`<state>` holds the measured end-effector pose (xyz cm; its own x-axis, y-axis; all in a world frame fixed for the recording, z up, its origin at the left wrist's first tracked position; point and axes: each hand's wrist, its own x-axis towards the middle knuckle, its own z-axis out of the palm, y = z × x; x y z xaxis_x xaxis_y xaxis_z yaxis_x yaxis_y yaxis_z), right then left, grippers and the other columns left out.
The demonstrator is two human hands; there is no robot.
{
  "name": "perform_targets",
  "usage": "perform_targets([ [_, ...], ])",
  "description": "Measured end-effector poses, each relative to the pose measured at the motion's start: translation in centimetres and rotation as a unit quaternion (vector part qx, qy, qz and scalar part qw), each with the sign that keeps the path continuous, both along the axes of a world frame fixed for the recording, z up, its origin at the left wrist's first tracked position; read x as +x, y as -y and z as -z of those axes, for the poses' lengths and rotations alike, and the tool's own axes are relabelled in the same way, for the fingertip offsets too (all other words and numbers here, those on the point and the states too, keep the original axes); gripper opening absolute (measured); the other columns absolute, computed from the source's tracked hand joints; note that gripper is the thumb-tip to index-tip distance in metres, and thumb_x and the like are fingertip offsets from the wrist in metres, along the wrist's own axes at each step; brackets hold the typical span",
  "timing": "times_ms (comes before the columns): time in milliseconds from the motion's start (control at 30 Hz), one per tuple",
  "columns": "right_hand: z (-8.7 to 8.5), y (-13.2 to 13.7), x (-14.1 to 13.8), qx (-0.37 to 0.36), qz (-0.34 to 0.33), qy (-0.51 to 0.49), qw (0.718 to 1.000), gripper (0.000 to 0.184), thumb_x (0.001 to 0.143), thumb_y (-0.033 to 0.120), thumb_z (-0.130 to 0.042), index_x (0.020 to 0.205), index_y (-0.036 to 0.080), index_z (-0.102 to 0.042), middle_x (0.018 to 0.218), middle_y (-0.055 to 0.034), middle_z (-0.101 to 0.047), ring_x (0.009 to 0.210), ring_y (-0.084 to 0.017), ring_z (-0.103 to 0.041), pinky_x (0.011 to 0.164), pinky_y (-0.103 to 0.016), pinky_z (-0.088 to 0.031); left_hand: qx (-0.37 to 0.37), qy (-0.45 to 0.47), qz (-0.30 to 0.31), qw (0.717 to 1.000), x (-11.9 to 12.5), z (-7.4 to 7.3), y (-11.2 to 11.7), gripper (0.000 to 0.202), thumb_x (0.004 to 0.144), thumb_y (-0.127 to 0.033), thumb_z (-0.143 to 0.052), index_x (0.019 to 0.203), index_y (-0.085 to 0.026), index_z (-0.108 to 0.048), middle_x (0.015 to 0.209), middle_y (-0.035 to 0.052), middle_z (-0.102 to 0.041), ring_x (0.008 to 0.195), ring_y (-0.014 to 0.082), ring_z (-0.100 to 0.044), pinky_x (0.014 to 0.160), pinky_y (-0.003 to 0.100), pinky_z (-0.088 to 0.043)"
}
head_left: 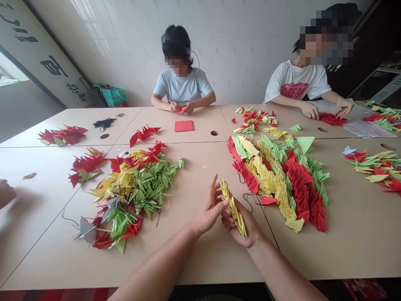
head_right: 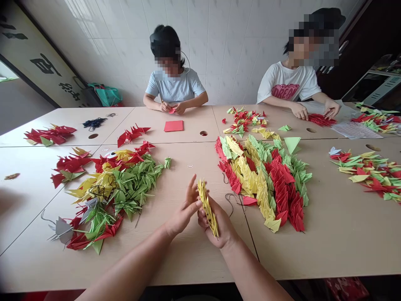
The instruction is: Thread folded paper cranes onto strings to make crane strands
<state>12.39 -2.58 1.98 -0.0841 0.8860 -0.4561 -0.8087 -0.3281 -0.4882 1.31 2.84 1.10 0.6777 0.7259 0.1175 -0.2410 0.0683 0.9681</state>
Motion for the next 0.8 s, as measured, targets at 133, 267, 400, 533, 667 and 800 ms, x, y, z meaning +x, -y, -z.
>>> perform_targets([
  [133, -0.5, 0.5, 0.2, 0.005, -0.013, -0.037, 0.999, 0.025, 0.07, 0.036, -0.072, 0.069, 0.018, -0.054, 0.051, 0.0073, -0.039, 0.04, -0.003, -0.026, 0.037, -0.015, -0.021, 0.192, -0.007, -0.14, 0.971, -0.7, 0.0, -0.2, 0.031, 0.089, -0.035, -0.044, 0.119, -0.026, -0.044, 0.137, 0.0084, -0.033, 0.127, 0.025, -0.033, 0.107, 0.046, -0.025],
  [267, -0.7, 0.8, 0.3, 0.0, -0.017, -0.044, 0.999, 0.021, 0.072, 0.035, -0.07, 0.077, 0.018, -0.059, 0.051, 0.0075, -0.039, 0.041, -0.003, -0.026, 0.038, -0.015, -0.022, 0.32, -0.062, -0.157, 0.932, -1.2, -0.1, -0.4, 0.023, 0.088, -0.037, -0.042, 0.101, -0.02, -0.053, 0.135, 0.011, -0.032, 0.128, 0.0282, -0.03, 0.107, 0.047, -0.024],
  [400, -0.4, 1.0, 0.3, -0.009, -0.016, -0.05, 0.999, 0.019, 0.072, 0.034, -0.07, 0.078, 0.019, -0.059, 0.051, 0.0074, -0.039, 0.041, -0.003, -0.028, 0.038, -0.014, -0.024, 0.367, -0.116, -0.122, 0.915, -1.3, -0.2, -0.4, 0.029, 0.087, -0.039, -0.042, 0.103, -0.019, -0.055, 0.13, 0.0127, -0.038, 0.129, 0.0298, -0.027, 0.106, 0.046, -0.025],
  [533, -0.2, 1.0, 0.3, -0.017, -0.014, -0.055, 0.998, 0.023, 0.071, 0.035, -0.071, 0.069, 0.018, -0.056, 0.05, 0.0073, -0.039, 0.041, -0.003, -0.029, 0.038, -0.013, -0.026, 0.399, -0.111, -0.119, 0.902, -1.3, -0.3, -0.4, 0.033, 0.086, -0.042, -0.041, 0.105, -0.019, -0.056, 0.13, 0.0136, -0.037, 0.129, 0.0314, -0.028, 0.105, 0.047, -0.027],
  [667, -0.1, 0.9, 0.3, -0.039, 0.0, -0.076, 0.996, 0.028, 0.069, 0.033, -0.074, 0.061, 0.016, -0.053, 0.05, 0.007, -0.042, 0.04, -0.002, -0.031, 0.039, -0.014, -0.031, 0.425, -0.107, -0.098, 0.894, -1.4, -0.3, -0.3, 0.034, 0.085, -0.043, -0.043, 0.104, -0.018, -0.058, 0.131, 0.0147, -0.035, 0.129, 0.032, -0.029, 0.102, 0.046, -0.031],
  [800, 0.0, 0.8, 0.4, -0.035, 0.003, -0.087, 0.996, 0.026, 0.069, 0.032, -0.073, 0.063, 0.016, -0.054, 0.05, 0.007, -0.042, 0.04, -0.002, -0.031, 0.038, -0.014, -0.031, 0.441, -0.1, -0.103, 0.886, -1.4, -0.4, -0.3, 0.032, 0.084, -0.039, -0.045, 0.105, -0.018, -0.058, 0.13, 0.0148, -0.036, 0.128, 0.0321, -0.031, 0.101, 0.045, -0.032],
])
